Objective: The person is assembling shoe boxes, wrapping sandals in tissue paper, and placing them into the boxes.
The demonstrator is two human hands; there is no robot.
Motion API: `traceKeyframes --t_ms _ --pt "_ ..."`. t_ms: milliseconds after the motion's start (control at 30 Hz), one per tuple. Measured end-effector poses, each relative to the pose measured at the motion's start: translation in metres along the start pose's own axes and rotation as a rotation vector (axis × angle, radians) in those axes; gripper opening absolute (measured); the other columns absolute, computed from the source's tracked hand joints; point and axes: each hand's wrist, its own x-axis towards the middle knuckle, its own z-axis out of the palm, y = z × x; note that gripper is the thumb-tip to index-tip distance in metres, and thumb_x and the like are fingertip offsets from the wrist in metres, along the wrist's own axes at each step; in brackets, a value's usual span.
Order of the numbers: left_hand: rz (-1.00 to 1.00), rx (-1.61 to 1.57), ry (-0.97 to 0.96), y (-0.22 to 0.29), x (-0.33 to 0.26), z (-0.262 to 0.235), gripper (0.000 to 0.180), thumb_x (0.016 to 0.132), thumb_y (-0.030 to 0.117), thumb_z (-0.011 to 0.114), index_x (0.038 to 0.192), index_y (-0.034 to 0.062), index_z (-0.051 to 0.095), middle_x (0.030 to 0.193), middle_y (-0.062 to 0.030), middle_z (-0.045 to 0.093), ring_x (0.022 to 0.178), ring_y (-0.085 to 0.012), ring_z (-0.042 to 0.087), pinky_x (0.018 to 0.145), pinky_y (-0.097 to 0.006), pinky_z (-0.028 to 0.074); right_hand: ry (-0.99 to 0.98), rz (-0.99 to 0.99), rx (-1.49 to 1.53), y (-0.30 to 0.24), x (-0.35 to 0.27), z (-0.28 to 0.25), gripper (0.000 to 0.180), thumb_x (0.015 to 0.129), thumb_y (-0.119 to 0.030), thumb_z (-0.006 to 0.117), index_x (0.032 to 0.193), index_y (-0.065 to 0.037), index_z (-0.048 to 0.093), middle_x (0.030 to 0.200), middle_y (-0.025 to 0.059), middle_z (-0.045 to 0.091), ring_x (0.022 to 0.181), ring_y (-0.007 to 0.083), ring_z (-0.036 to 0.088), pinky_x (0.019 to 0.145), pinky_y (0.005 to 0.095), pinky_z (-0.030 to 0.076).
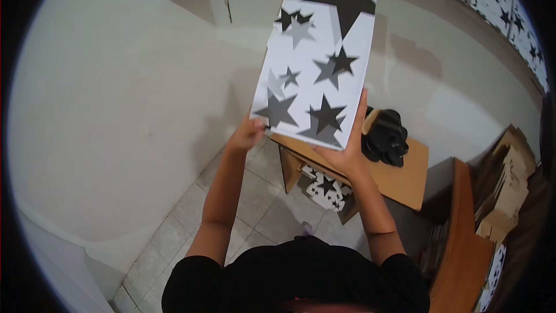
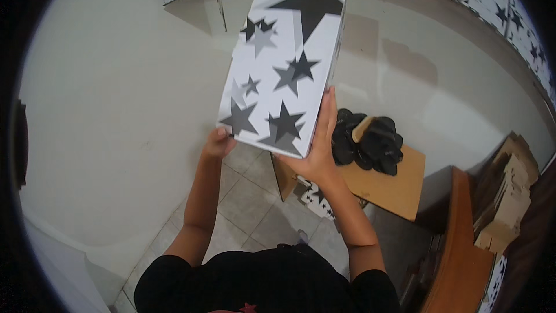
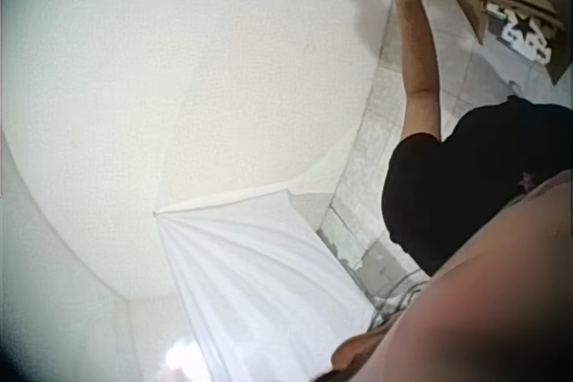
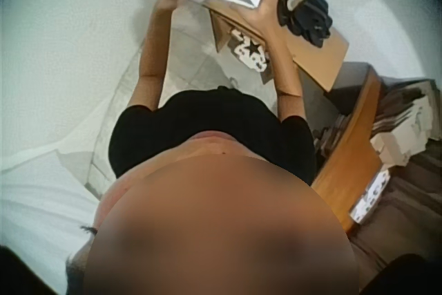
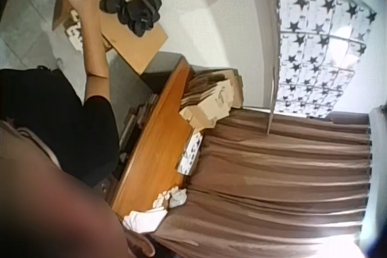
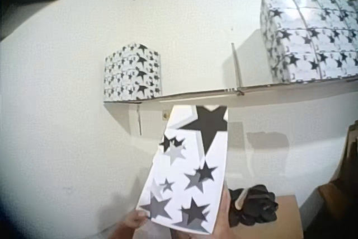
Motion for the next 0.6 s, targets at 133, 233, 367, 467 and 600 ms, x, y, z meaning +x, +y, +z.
traceKeyframes --t_ms 133,233,367,467,600 --pt "0.142 -0.047 -0.011 0.060 0.043 0.014 0.086 0.069 0.044 0.063 0.135 0.0019 0.028 0.132 -0.0092 0.040 0.122 -0.0223 0.039 0.102 -0.037 0.029 0.116 -0.226 -0.020 -0.003 0.064 0.002 0.117 0.057 -0.034 0.081 0.141 -0.003 0.006 0.141 0.0276 0.009 0.130 0.0432 0.015 0.103 0.0479 0.019" --pt "0.369 -0.006 0.064 0.106 0.081 0.011 0.085 0.068 0.048 0.059 0.135 0.0043 0.029 0.132 -0.0080 0.041 0.122 -0.0235 0.040 0.100 -0.039 0.033 0.139 -0.325 -0.065 -0.016 0.119 0.014 0.114 0.057 -0.033 0.080 0.141 -0.004 0.009 0.141 0.0267 0.010 0.130 0.0426 0.015 0.103 0.0480 0.018" --pt "0.467 0.019 0.216 0.159 0.128 0.012 0.075 0.075 0.053 0.047 0.133 0.0078 0.033 0.131 -0.0082 0.041 0.119 -0.0243 0.040 0.097 -0.043 0.032 0.206 -0.505 -0.129 -0.009 0.198 0.029 0.110 0.059 -0.044 0.077 0.140 -0.005 0.014 0.134 0.0266 0.029 0.122 0.0456 0.026 0.098 0.0507 0.026" --pt "0.482 0.040 0.326 0.187 0.158 0.012 0.069 0.078 0.053 0.042 0.129 0.0075 0.036 0.131 -0.0096 0.040 0.117 -0.0256 0.041 0.096 -0.045 0.031 0.184 -0.446 -0.115 -0.006 0.249 0.041 0.087 0.066 -0.032 0.075 0.137 -0.011 0.028 0.121 0.0166 0.045 0.113 0.0338 0.043 0.095 0.0447 0.035" --pt "0.584 0.120 0.468 0.203 0.192 -0.017 0.068 0.079 0.056 0.038 0.128 0.0080 0.038 0.133 -0.0103 0.038 0.121 -0.0275 0.036 0.100 -0.047 0.026 0.012 -0.408 -0.222 0.007 0.305 0.057 0.114 0.063 -0.053 0.071 0.141 -0.004 0.004 0.122 0.0335 0.038 0.111 0.0423 0.045 0.092 0.0462 0.038"
